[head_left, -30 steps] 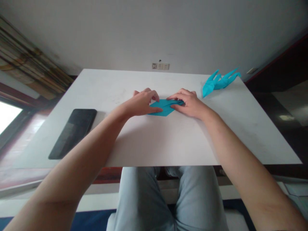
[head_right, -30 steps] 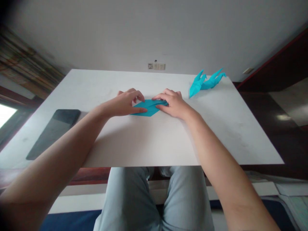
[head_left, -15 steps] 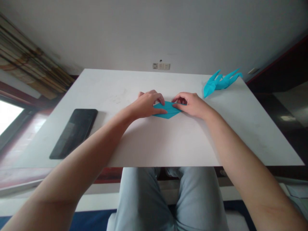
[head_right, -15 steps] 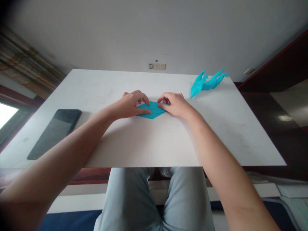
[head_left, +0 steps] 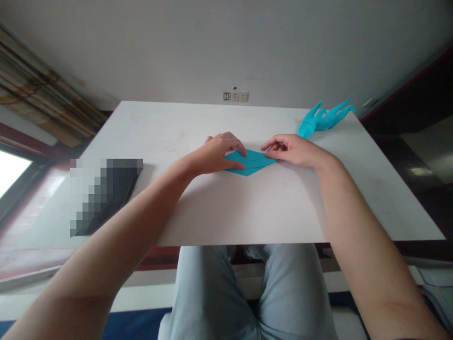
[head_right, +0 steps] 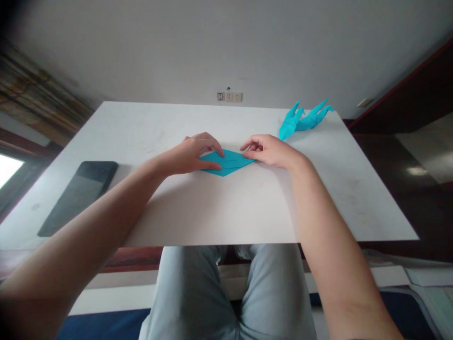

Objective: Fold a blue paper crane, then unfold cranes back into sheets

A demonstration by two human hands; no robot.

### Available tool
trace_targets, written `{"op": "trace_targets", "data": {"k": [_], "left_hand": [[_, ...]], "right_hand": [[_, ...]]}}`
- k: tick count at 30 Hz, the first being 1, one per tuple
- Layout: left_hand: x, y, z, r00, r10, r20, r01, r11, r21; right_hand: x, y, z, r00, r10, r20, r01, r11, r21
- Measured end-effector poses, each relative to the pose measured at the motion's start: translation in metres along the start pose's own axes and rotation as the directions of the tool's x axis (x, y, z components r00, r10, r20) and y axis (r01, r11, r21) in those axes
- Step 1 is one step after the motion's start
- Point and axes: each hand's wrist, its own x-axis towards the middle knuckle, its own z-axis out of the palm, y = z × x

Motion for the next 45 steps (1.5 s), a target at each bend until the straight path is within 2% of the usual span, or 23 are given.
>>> {"op": "trace_targets", "data": {"k": [4,8,13,18,23,30,34,38,42,45], "left_hand": [[0.001,0.000,0.000,0.999,0.036,0.004,-0.036,0.999,-0.026],[0.003,0.000,0.002,0.999,0.042,0.000,-0.042,0.997,-0.062],[0.004,0.003,0.002,0.998,0.066,-0.024,-0.068,0.992,-0.105],[0.004,0.004,0.003,0.998,0.056,-0.042,-0.059,0.995,-0.077],[0.003,0.002,0.004,0.997,0.008,-0.072,-0.019,0.988,-0.151],[0.002,0.008,-0.002,0.997,0.065,-0.051,-0.065,0.998,-0.002],[0.001,0.009,-0.003,0.996,0.078,-0.043,-0.077,0.997,0.018],[-0.001,0.014,-0.004,0.995,0.091,-0.047,-0.086,0.991,0.106],[-0.006,0.026,-0.004,1.000,0.007,-0.023,-0.001,0.969,0.246],[-0.013,0.033,0.000,0.995,-0.080,-0.066,0.096,0.953,0.286]], "right_hand": [[-0.002,-0.002,0.000,1.000,0.014,0.002,-0.014,1.000,0.001],[0.001,-0.007,0.013,0.999,-0.041,-0.033,0.041,0.999,-0.022],[0.005,-0.004,0.021,0.997,-0.075,-0.017,0.075,0.996,-0.047],[0.010,-0.006,0.036,0.975,-0.199,-0.101,0.189,0.977,-0.100],[0.012,-0.012,0.044,0.957,-0.265,-0.117,0.249,0.959,-0.136],[0.004,-0.010,0.027,0.948,-0.316,-0.031,0.308,0.940,-0.145],[0.000,-0.009,0.018,0.948,-0.318,0.001,0.315,0.936,-0.157],[-0.003,-0.010,0.015,0.927,-0.375,0.012,0.370,0.906,-0.207],[-0.005,-0.012,0.018,0.910,-0.413,0.040,0.408,0.872,-0.271],[-0.006,-0.010,0.016,0.902,-0.426,0.069,0.427,0.855,-0.296]]}}
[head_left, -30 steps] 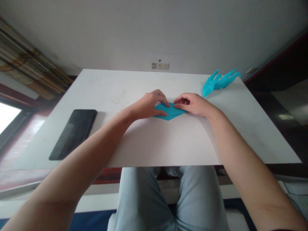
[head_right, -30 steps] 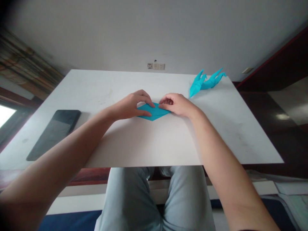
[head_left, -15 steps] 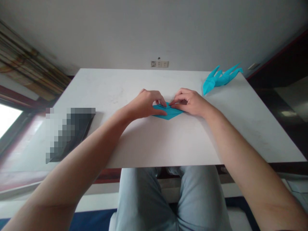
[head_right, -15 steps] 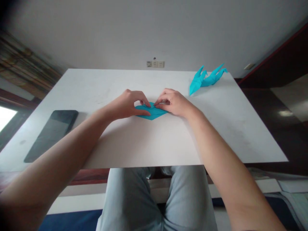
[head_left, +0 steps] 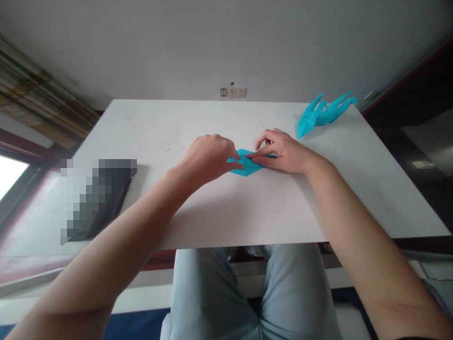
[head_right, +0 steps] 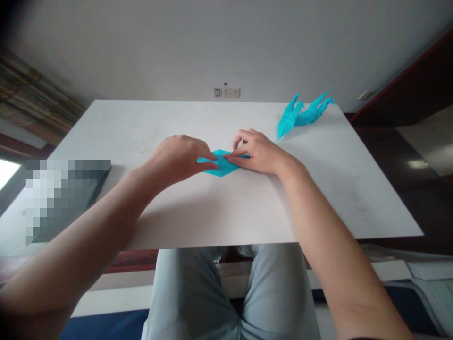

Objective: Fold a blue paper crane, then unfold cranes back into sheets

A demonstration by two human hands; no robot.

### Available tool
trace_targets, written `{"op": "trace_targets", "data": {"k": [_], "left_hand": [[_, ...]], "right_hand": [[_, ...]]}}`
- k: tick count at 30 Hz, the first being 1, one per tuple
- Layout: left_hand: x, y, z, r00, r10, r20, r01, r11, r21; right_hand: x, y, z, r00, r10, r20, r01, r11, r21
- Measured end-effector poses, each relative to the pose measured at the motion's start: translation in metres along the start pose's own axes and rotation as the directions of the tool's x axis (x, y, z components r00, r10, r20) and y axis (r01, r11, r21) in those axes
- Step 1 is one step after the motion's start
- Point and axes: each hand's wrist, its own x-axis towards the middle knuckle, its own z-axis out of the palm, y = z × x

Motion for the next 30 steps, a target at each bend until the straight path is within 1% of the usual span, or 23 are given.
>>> {"op": "trace_targets", "data": {"k": [6,9,12,16,20,22,27,30], "left_hand": [[-0.012,0.005,0.004,0.994,-0.075,-0.081,0.083,0.991,0.101],[-0.014,0.003,0.006,0.989,-0.087,-0.123,0.100,0.989,0.106],[-0.012,0.003,0.007,0.986,-0.090,-0.143,0.103,0.991,0.084],[-0.005,0.005,0.005,0.992,-0.068,-0.102,0.069,0.998,0.010],[0.001,0.004,0.004,0.999,-0.050,-0.014,0.049,0.995,-0.085],[0.002,0.003,0.005,1.000,-0.028,0.001,0.028,0.991,-0.130],[0.004,-0.001,0.008,1.000,-0.012,-0.007,0.010,0.967,-0.253],[0.006,-0.003,0.009,1.000,0.000,0.002,0.000,0.959,-0.285]], "right_hand": [[-0.007,0.007,-0.015,0.993,0.116,-0.002,-0.116,0.993,-0.027],[-0.007,0.003,-0.018,0.989,0.148,0.001,-0.148,0.989,-0.021],[-0.006,-0.004,-0.016,0.986,0.162,-0.035,-0.162,0.987,-0.008],[-0.004,-0.008,-0.012,0.964,0.243,-0.105,-0.241,0.970,0.036],[-0.003,-0.004,-0.012,0.913,0.358,-0.198,-0.354,0.934,0.054],[-0.003,-0.001,-0.011,0.906,0.381,-0.183,-0.377,0.924,0.055],[0.000,-0.001,-0.003,0.933,0.347,-0.092,-0.345,0.938,0.032],[0.002,-0.002,0.000,0.918,0.391,-0.057,-0.386,0.918,0.090]]}}
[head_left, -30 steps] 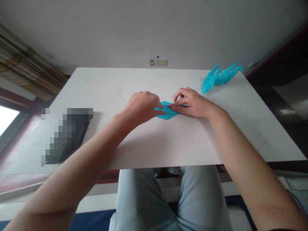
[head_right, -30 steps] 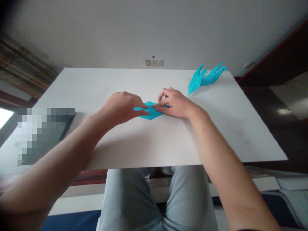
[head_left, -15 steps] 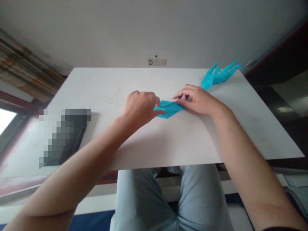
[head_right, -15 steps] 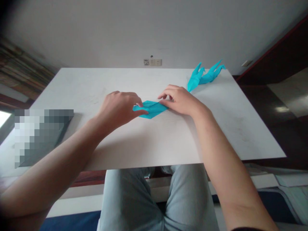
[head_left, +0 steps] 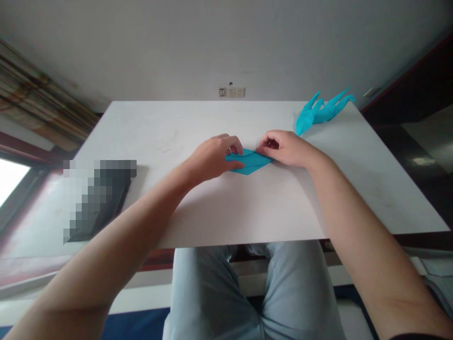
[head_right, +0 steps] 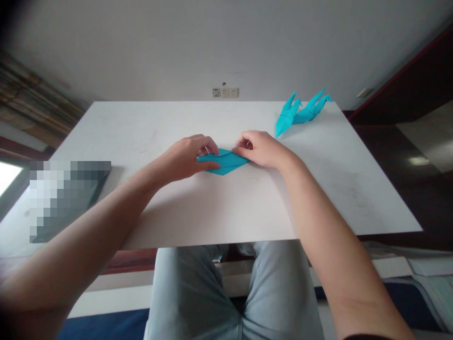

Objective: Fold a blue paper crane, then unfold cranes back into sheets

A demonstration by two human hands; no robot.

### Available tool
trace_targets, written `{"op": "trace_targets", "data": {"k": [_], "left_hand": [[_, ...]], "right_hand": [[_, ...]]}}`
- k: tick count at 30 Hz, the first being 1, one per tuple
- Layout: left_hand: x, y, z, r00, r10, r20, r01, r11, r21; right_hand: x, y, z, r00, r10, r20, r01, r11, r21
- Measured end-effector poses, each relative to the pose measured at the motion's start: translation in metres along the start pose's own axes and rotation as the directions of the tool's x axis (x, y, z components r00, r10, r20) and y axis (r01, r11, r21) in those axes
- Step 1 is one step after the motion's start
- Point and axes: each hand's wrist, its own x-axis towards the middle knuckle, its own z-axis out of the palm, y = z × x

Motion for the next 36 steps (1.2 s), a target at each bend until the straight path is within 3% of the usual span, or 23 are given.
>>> {"op": "trace_targets", "data": {"k": [10,19,23,26,30,36], "left_hand": [[0.004,-0.001,0.003,0.999,0.050,-0.002,-0.049,0.998,0.027],[0.005,-0.006,0.011,0.997,0.005,-0.082,-0.003,1.000,0.025],[0.004,-0.009,0.014,0.994,-0.040,-0.103,0.040,0.999,0.001],[0.004,-0.009,0.013,0.990,-0.087,-0.112,0.082,0.995,-0.048],[0.005,-0.009,0.006,0.983,-0.147,-0.110,0.136,0.986,-0.100],[0.009,-0.004,-0.001,0.993,-0.101,-0.064,0.089,0.981,-0.170]], "right_hand": [[0.003,-0.004,0.009,0.999,0.037,0.011,-0.038,0.988,0.151],[0.008,0.003,0.016,0.999,0.037,0.017,-0.040,0.970,0.238],[0.010,0.004,0.019,1.000,-0.007,-0.006,0.009,0.942,0.335],[0.010,0.000,0.018,0.992,-0.054,-0.116,0.093,0.925,0.367],[0.008,-0.008,0.012,0.972,-0.103,-0.210,0.172,0.923,0.344],[0.004,-0.011,0.008,0.954,-0.187,-0.233,0.242,0.941,0.236]]}}
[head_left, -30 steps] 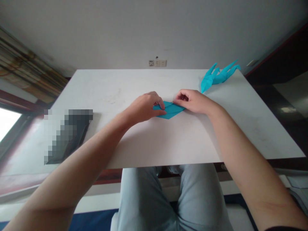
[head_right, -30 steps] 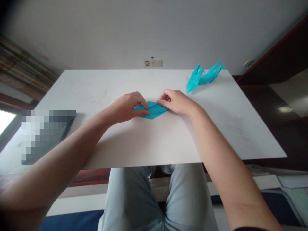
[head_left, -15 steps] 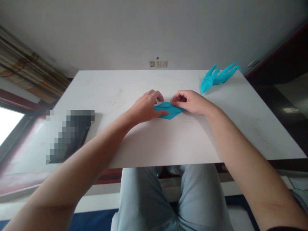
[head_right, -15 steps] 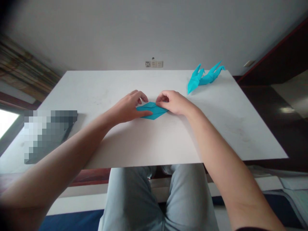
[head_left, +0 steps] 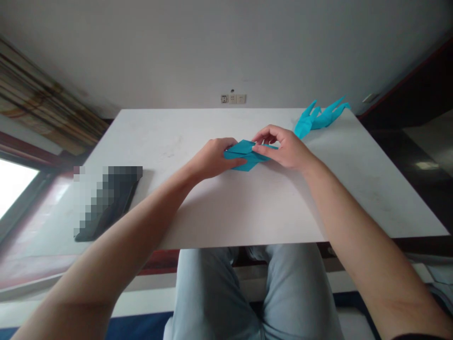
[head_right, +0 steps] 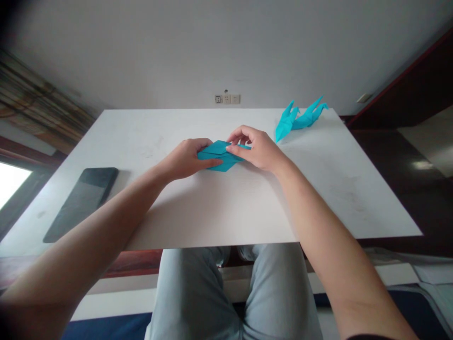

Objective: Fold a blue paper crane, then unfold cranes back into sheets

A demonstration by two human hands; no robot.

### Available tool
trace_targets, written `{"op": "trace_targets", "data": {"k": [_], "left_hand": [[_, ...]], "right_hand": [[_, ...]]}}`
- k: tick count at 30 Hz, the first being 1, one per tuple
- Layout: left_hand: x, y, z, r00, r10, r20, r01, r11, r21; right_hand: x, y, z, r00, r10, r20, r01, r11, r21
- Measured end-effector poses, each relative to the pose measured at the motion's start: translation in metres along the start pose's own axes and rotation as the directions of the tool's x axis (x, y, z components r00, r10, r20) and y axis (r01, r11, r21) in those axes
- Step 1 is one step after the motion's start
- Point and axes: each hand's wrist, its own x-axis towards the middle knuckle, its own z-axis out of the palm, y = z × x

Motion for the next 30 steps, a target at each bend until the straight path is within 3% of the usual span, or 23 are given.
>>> {"op": "trace_targets", "data": {"k": [4,10,19,24,27,30], "left_hand": [[-0.001,0.005,-0.002,0.999,0.029,-0.035,-0.029,1.000,-0.005],[-0.005,0.012,-0.007,0.997,0.078,0.023,-0.078,0.997,-0.019],[-0.011,0.018,-0.010,0.981,0.129,0.144,-0.121,0.990,-0.069],[-0.012,0.017,-0.009,0.979,0.158,0.129,-0.154,0.987,-0.043],[-0.012,0.018,-0.009,0.980,0.166,0.106,-0.170,0.985,0.030],[-0.013,0.019,-0.007,0.980,0.198,0.013,-0.197,0.969,0.152]], "right_hand": [[-0.001,-0.002,-0.001,1.000,-0.020,0.001,0.020,0.996,-0.086],[-0.002,-0.008,-0.005,0.998,0.032,0.058,-0.028,0.998,-0.062],[-0.004,-0.010,-0.014,0.982,-0.064,0.177,0.099,0.975,-0.199],[-0.003,-0.016,-0.012,0.965,-0.068,0.253,0.112,0.980,-0.164],[-0.002,-0.025,-0.009,0.972,-0.106,0.210,0.146,0.972,-0.187],[-0.002,-0.033,-0.008,0.974,-0.145,0.173,0.184,0.955,-0.233]]}}
